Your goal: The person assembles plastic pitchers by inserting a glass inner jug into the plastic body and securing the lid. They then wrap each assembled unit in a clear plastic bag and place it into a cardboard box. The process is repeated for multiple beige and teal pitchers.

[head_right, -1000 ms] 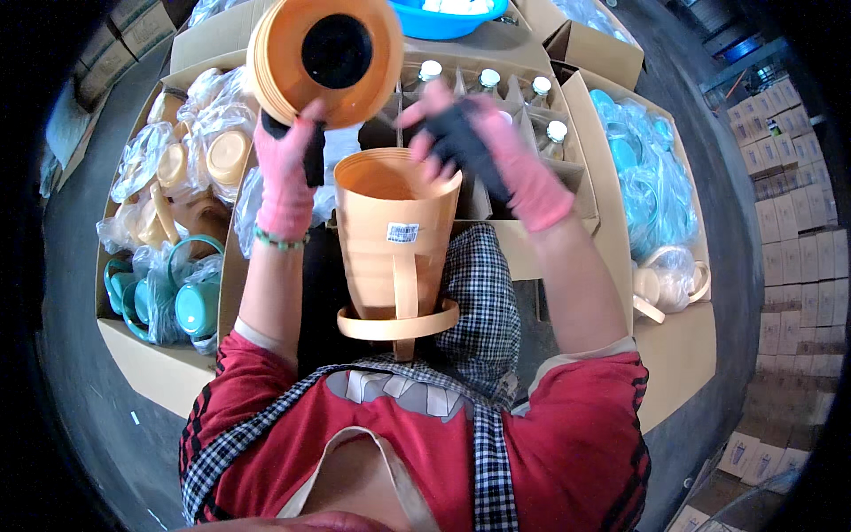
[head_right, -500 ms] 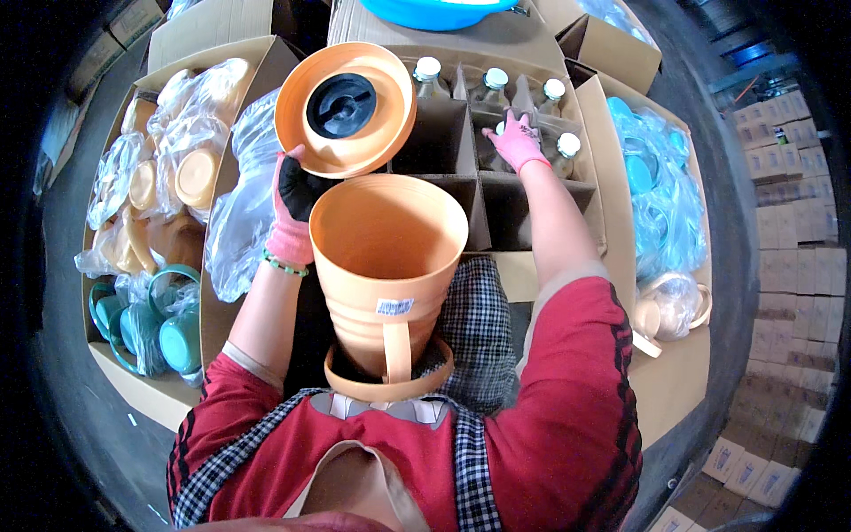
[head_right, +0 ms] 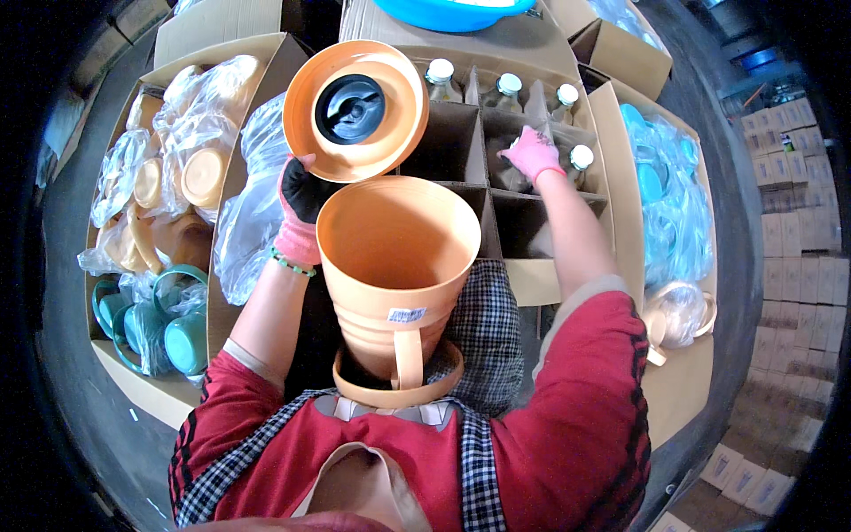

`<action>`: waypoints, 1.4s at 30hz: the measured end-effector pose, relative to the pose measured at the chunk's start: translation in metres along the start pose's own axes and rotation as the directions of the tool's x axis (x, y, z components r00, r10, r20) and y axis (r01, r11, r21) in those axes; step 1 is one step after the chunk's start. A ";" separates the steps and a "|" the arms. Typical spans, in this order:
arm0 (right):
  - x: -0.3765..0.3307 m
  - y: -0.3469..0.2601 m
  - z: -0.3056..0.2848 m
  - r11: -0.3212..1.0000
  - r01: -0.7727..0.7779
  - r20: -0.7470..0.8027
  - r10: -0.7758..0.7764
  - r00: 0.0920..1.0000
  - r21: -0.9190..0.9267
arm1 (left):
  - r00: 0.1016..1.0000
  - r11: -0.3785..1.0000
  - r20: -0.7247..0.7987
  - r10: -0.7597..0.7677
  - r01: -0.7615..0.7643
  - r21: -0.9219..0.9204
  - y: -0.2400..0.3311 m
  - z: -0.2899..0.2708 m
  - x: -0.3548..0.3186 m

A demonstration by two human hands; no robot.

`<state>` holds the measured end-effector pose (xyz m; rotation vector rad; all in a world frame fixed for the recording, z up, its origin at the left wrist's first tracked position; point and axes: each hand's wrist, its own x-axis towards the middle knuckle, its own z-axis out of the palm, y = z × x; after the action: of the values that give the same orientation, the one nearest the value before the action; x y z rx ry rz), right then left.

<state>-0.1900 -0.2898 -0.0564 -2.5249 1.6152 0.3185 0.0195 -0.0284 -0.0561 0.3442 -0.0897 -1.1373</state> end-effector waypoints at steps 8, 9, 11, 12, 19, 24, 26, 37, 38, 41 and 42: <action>-0.112 0.037 -0.164 0.985 0.164 -0.520 -0.118 0.846 0.044 | 0.987 0.990 -0.090 0.130 -0.125 0.064 -0.006 0.001 0.000; -0.135 0.042 -0.180 0.983 0.168 -0.585 -0.091 0.806 0.078 | 0.989 0.996 -0.112 0.091 -0.088 0.032 -0.002 0.012 -0.009; -0.170 0.061 -0.211 0.782 0.297 -0.549 0.069 0.833 0.548 | 0.914 0.877 0.283 0.291 -0.373 0.302 0.014 -0.013 -0.006; -0.191 0.065 -0.219 0.643 0.275 -0.488 0.178 0.854 0.715 | 0.823 0.962 0.506 0.259 -0.268 -0.056 0.015 -0.017 0.010; -0.221 0.016 -0.124 -0.282 0.400 -0.419 -0.009 0.908 0.872 | 0.704 0.939 0.651 0.283 -0.341 -0.040 0.017 0.070 -0.026; -0.190 -0.073 -0.061 -0.215 0.481 -0.517 -0.163 0.840 0.850 | 0.377 0.595 0.727 0.574 -0.802 -0.053 0.059 0.046 0.018; -0.185 -0.088 -0.065 -0.125 0.441 -0.454 -0.380 0.806 0.889 | 0.450 0.660 0.670 0.590 -0.747 -0.079 0.090 0.016 0.043; -0.157 -0.077 -0.024 -0.183 0.341 -0.366 -0.127 0.922 0.922 | 0.790 0.995 0.607 -0.092 0.093 0.029 0.056 0.026 -0.048; -0.157 -0.072 -0.022 -0.193 0.378 -0.405 -0.125 0.906 0.905 | 0.809 0.992 0.579 -0.103 0.126 -0.001 0.052 0.030 -0.061; -0.178 -0.082 -0.039 -0.160 0.616 -0.636 -0.176 0.751 0.771 | 0.864 0.997 0.502 -0.040 0.065 -0.033 0.042 0.034 -0.087; -0.184 -0.077 -0.051 -0.046 0.616 -0.596 -0.321 0.736 0.786 | 0.877 0.999 0.481 -0.009 0.027 -0.031 0.037 0.035 -0.095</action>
<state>-0.1895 -0.1063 0.0373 -1.7164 0.3578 -0.9172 0.0026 0.0632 -0.0012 0.0199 -0.5061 -1.2221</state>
